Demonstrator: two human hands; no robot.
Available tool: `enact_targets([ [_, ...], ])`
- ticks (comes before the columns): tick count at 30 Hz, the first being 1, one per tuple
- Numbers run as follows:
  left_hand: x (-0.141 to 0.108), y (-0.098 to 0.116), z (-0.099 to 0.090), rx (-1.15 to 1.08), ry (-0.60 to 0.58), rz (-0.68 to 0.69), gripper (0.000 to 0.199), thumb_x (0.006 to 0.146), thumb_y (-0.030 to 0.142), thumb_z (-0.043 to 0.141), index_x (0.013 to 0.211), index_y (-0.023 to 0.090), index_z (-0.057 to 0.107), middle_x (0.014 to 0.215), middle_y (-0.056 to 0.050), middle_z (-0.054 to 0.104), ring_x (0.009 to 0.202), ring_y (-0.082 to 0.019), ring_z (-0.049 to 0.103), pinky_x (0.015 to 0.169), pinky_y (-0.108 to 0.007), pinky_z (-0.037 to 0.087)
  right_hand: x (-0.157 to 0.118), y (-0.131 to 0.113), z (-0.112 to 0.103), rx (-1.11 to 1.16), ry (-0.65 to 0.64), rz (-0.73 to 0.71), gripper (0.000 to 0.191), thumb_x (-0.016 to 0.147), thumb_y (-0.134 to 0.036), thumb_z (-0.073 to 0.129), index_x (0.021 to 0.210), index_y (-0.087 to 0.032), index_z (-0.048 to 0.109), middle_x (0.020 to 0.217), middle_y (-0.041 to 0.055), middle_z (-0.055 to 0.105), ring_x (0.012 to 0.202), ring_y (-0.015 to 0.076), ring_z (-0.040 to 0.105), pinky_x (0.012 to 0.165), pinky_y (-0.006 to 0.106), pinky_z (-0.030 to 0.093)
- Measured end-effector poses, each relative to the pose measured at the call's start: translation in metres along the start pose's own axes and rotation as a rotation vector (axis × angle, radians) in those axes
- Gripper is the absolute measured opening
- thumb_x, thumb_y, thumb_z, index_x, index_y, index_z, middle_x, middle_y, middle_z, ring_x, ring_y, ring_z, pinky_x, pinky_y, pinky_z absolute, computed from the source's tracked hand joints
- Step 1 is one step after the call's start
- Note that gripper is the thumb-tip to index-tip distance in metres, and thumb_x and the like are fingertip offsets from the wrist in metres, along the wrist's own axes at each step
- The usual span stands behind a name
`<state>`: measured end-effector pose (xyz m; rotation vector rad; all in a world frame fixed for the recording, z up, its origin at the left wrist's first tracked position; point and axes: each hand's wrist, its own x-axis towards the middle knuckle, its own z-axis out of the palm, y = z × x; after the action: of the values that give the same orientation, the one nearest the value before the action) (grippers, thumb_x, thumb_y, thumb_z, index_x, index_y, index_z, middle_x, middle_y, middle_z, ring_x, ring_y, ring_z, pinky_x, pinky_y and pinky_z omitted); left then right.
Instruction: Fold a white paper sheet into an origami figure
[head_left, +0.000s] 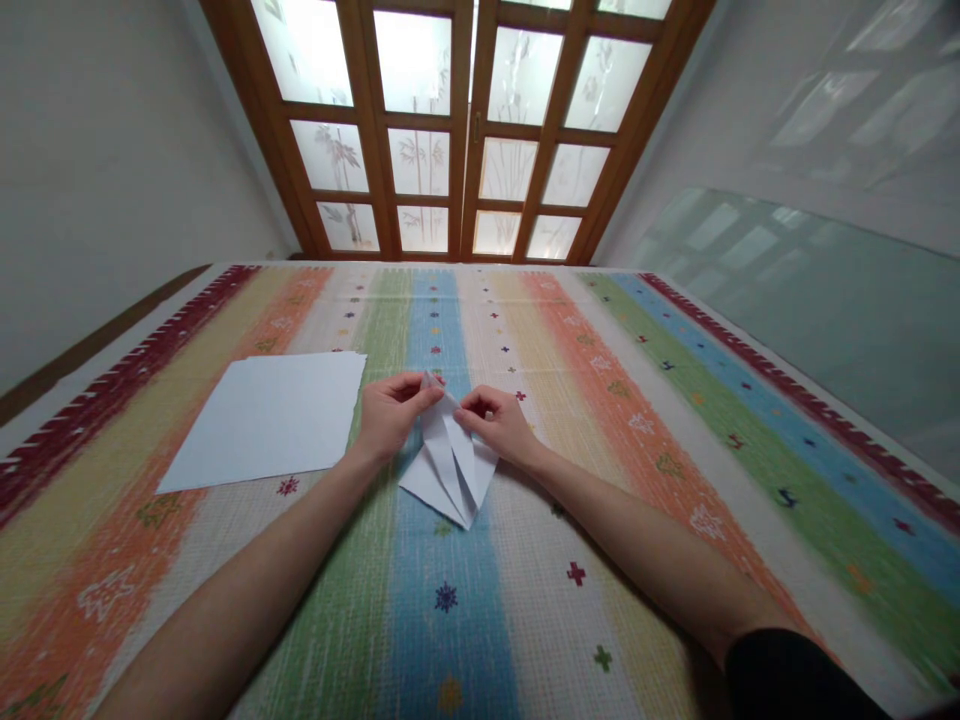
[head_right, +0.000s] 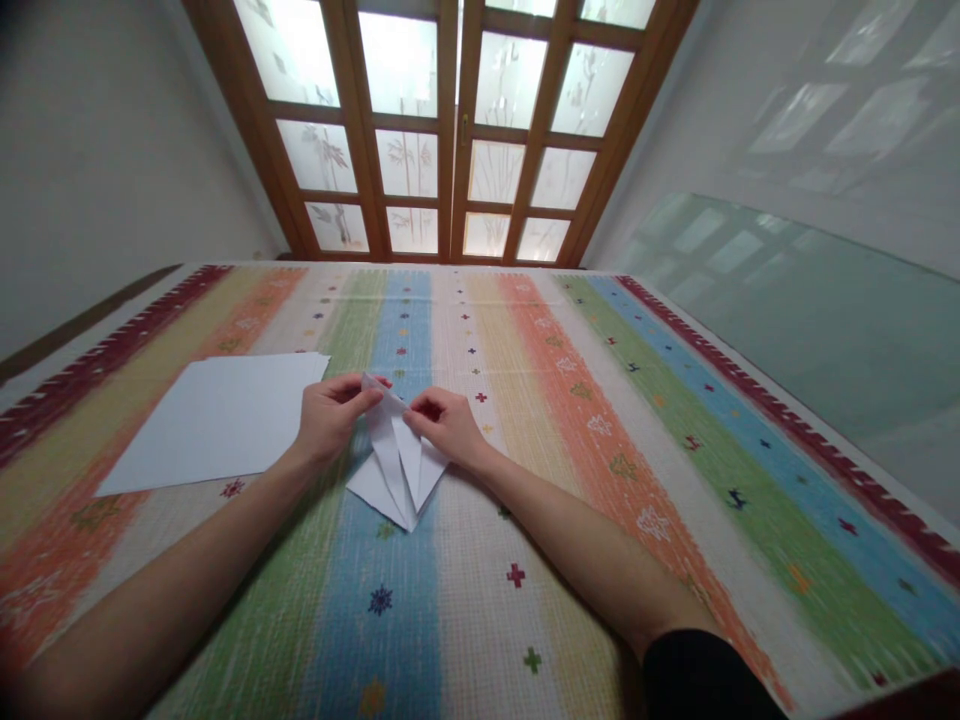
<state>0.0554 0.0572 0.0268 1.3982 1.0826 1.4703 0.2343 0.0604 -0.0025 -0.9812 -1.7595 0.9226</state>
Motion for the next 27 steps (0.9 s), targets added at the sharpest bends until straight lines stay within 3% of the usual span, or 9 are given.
enact_targets([
  [5, 0.002, -0.001, -0.005, 0.084, 0.002, 0.088, 0.027, 0.077, 0.041, 0.066, 0.068, 0.018, 0.075, 0.068, -0.005, 0.072, 0.065, -0.019, 0.065, 0.065, -0.033, 0.053, 0.001, 0.001, 0.000, -0.008, 0.068, 0.027, 0.012, 0.076, -0.025, 0.062, 0.067, -0.019, 0.058, 0.059, -0.0024, 0.058, 0.054, 0.0102, 0.050, 0.053, 0.024, 0.038],
  [11, 0.001, 0.000, -0.001, 0.138, 0.052, 0.099, 0.019, 0.076, 0.035, 0.067, 0.073, 0.019, 0.076, 0.069, -0.003, 0.073, 0.063, -0.018, 0.064, 0.064, -0.032, 0.052, 0.002, -0.001, 0.000, -0.040, 0.079, -0.004, 0.007, 0.075, -0.022, 0.062, 0.069, -0.019, 0.058, 0.062, -0.0018, 0.060, 0.056, 0.0111, 0.052, 0.055, 0.024, 0.040],
  [18, -0.005, 0.006, 0.004, 0.247, 0.060, 0.193, 0.014, 0.076, 0.032, 0.069, 0.071, 0.021, 0.076, 0.073, -0.004, 0.076, 0.068, -0.020, 0.068, 0.069, -0.033, 0.053, 0.009, -0.014, 0.005, 0.012, 0.160, -0.087, 0.020, 0.083, -0.039, 0.065, 0.090, -0.020, 0.068, 0.078, 0.0029, 0.068, 0.068, 0.0144, 0.058, 0.065, 0.029, 0.047],
  [27, -0.008, 0.011, 0.007, 0.258, 0.007, 0.255, 0.015, 0.078, 0.032, 0.069, 0.072, 0.021, 0.075, 0.072, -0.003, 0.075, 0.066, -0.017, 0.066, 0.067, -0.030, 0.053, 0.011, -0.024, 0.002, -0.053, 0.175, -0.156, 0.018, 0.086, -0.037, 0.062, 0.079, -0.021, 0.067, 0.073, 0.0018, 0.066, 0.065, 0.0139, 0.057, 0.064, 0.029, 0.046],
])
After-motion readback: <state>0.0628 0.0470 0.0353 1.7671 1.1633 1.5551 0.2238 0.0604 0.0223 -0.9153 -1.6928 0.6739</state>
